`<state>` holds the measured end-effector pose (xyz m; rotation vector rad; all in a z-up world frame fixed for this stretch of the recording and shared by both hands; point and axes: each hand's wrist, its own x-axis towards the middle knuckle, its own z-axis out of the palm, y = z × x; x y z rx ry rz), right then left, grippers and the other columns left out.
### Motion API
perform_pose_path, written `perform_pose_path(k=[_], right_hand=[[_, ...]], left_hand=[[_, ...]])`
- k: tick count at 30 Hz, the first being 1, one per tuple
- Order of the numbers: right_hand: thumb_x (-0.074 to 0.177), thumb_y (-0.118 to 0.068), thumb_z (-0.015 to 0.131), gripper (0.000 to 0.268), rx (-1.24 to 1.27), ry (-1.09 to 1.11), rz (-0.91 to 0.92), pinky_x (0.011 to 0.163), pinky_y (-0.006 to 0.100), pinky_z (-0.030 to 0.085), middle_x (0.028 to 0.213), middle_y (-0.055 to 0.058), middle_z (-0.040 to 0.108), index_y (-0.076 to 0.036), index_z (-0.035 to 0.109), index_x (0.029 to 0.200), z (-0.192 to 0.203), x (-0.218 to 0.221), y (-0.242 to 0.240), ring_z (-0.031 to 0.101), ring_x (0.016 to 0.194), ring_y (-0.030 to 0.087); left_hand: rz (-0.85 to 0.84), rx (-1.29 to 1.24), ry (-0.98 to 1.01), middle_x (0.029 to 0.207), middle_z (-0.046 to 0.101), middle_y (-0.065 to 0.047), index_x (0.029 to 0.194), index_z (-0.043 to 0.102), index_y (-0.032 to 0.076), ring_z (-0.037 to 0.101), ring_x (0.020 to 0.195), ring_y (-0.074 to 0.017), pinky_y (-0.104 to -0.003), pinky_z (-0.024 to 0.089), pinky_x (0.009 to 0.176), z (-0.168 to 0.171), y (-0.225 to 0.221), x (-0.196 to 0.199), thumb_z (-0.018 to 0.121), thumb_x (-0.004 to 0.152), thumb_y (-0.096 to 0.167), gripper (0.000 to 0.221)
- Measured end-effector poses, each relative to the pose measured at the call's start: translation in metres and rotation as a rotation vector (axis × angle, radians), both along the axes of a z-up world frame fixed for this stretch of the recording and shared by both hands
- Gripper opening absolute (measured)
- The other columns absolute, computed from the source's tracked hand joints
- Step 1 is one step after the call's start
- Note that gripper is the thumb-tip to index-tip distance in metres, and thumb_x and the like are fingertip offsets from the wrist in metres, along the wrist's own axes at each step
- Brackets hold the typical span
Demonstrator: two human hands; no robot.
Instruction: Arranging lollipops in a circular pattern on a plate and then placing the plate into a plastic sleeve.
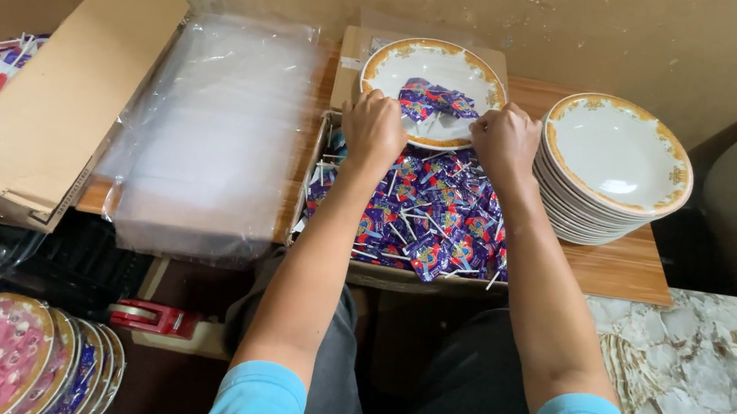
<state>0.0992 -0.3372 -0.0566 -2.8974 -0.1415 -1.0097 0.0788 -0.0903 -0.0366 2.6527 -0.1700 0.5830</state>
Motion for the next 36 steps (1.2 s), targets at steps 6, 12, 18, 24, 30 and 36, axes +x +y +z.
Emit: perform_pose_path(k=[6,12,18,24,30,36], right_hand=[[0.079,-0.034,0.078,0.007,-0.023,-0.073,-0.029,0.08,0.039,0.04,0.081,-0.003,0.062,-0.028,0.076,0.082,-0.013,0.023,0.006,0.067,0.082,0.021],[0.082,-0.033,0.076,0.008,0.0,-0.146,0.048,0.077,0.04,0.04,0.076,-0.001,0.06,-0.026,0.072,0.08,-0.004,0.011,0.022,0.063,0.082,0.023],[0.095,-0.038,0.078,0.016,0.187,-0.106,0.237,0.073,0.039,0.047,0.078,0.002,0.065,-0.024,0.077,0.089,0.047,-0.031,0.006,0.065,0.082,0.027],[0.091,-0.041,0.075,0.03,0.352,0.212,0.233,0.073,0.051,0.05,0.074,0.017,0.067,-0.013,0.074,0.081,0.062,-0.08,-0.048,0.067,0.082,0.046],[0.09,-0.029,0.067,0.033,0.16,0.702,0.256,0.1,0.058,0.051,0.1,0.013,0.079,-0.024,0.076,0.121,0.064,-0.101,-0.018,0.068,0.106,0.048],[0.096,-0.026,0.062,0.033,0.099,0.65,0.263,0.097,0.057,0.054,0.105,0.015,0.077,-0.032,0.072,0.127,0.029,-0.074,-0.013,0.068,0.108,0.045]], left_hand=[[0.029,-0.024,-0.181,0.087,0.069,-0.014,0.088,0.074,0.004,0.067,0.094,-0.0356,-0.049,0.046,0.083,0.004,-0.012,0.002,0.068,0.086,0.005,0.006],[0.068,-0.001,-0.285,0.084,0.071,-0.011,0.086,0.071,0.008,0.068,0.093,-0.034,-0.048,0.046,0.081,0.0,-0.013,0.007,0.073,0.085,0.008,0.002],[0.038,-0.205,-0.287,0.085,0.07,-0.01,0.091,0.075,0.012,0.069,0.09,-0.0334,-0.047,0.051,0.081,0.031,0.006,-0.008,0.073,0.091,0.022,0.011],[0.108,-0.326,0.01,0.081,0.072,-0.005,0.085,0.072,0.023,0.073,0.089,-0.0369,-0.052,0.058,0.079,0.043,0.07,-0.037,0.065,0.09,0.036,0.016],[-0.035,-0.229,0.353,0.096,0.077,-0.002,0.095,0.08,0.032,0.071,0.106,-0.035,-0.05,0.057,0.092,0.015,0.083,-0.045,0.067,0.085,0.031,0.017],[-0.17,-0.07,0.431,0.128,0.064,-0.02,0.136,0.067,0.023,0.061,0.127,-0.0402,-0.056,0.05,0.107,0.037,0.063,-0.073,0.066,0.094,0.015,0.042]])
